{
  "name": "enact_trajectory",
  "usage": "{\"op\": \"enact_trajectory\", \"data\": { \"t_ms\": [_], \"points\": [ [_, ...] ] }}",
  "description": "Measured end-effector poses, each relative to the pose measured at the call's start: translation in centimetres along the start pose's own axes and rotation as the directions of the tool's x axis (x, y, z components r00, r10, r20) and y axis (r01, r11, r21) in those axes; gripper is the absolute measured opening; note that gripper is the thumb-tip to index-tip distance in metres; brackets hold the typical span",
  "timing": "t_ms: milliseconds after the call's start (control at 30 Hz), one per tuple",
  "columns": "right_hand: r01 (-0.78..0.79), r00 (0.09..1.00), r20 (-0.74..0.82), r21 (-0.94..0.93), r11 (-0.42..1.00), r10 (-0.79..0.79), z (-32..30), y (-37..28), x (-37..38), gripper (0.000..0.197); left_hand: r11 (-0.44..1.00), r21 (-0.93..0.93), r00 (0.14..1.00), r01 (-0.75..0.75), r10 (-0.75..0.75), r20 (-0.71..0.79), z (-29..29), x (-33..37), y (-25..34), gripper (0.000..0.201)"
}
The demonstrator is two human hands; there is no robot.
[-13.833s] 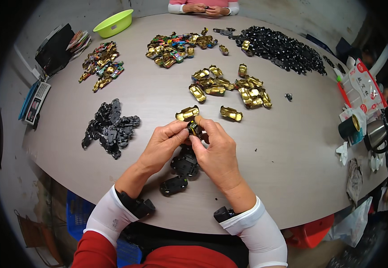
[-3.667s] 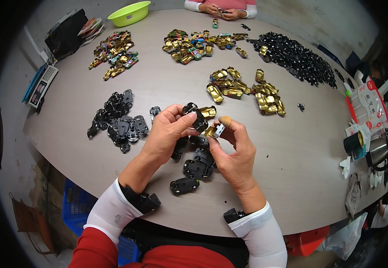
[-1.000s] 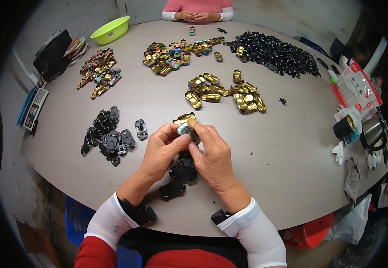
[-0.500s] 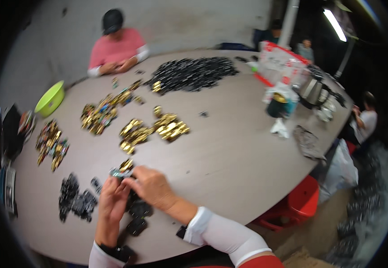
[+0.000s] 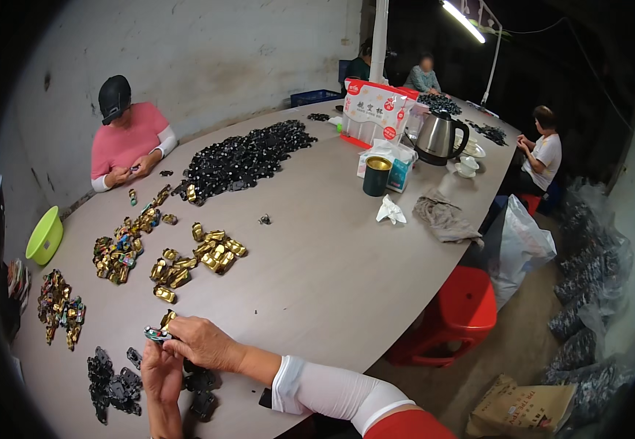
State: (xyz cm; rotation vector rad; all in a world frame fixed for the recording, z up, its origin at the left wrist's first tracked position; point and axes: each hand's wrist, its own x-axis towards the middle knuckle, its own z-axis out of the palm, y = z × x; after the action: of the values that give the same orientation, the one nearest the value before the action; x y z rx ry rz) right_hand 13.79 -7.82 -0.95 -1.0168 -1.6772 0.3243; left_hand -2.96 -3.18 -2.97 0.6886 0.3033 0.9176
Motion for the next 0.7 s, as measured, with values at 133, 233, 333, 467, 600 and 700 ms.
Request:
{"op": "enact_trajectory", "data": {
  "t_ms": [133, 233, 333, 467, 600, 700],
  "points": [
    [0.013, 1.000, 0.027, 0.009, 1.000, -0.013, 0.0, 0.4, 0.1, 0.019, 1.000, -0.009, 1.000, -0.001, 0.001, -0.007, 0.5, -0.1, 0.3, 0.019],
    [0.017, 0.999, 0.044, -0.022, 1.000, -0.016, -0.4, 0.0, 0.2, 0.019, 1.000, -0.010, 1.000, -0.007, 0.007, -0.014, 0.6, 0.0, 0.2, 0.019],
    [-0.059, 0.996, 0.060, 0.001, 0.998, 0.059, -0.6, 0.1, 0.2, 0.024, 1.000, -0.015, 1.000, -0.007, 0.007, -0.014, 0.3, 0.0, 0.3, 0.019],
    [-0.359, 0.933, 0.092, 0.213, 0.909, 0.347, -0.6, 0.3, 0.4, 0.036, 0.987, 0.139, 0.996, -0.084, 0.087, -0.013, 0.2, 0.2, 0.5, 0.020],
    [-0.740, 0.640, 0.473, 0.592, 0.320, 0.606, -0.8, 0.7, 0.5, 0.049, 0.860, 0.485, 0.985, -0.162, 0.173, 0.022, 1.7, 0.0, 0.4, 0.015],
    [-0.760, 0.603, 0.546, 0.614, 0.213, 0.582, -0.8, 1.1, 0.0, 0.046, 0.759, 0.611, 0.975, -0.223, 0.173, 0.141, 1.9, -0.1, 0.0, 0.020]
  ]
}}
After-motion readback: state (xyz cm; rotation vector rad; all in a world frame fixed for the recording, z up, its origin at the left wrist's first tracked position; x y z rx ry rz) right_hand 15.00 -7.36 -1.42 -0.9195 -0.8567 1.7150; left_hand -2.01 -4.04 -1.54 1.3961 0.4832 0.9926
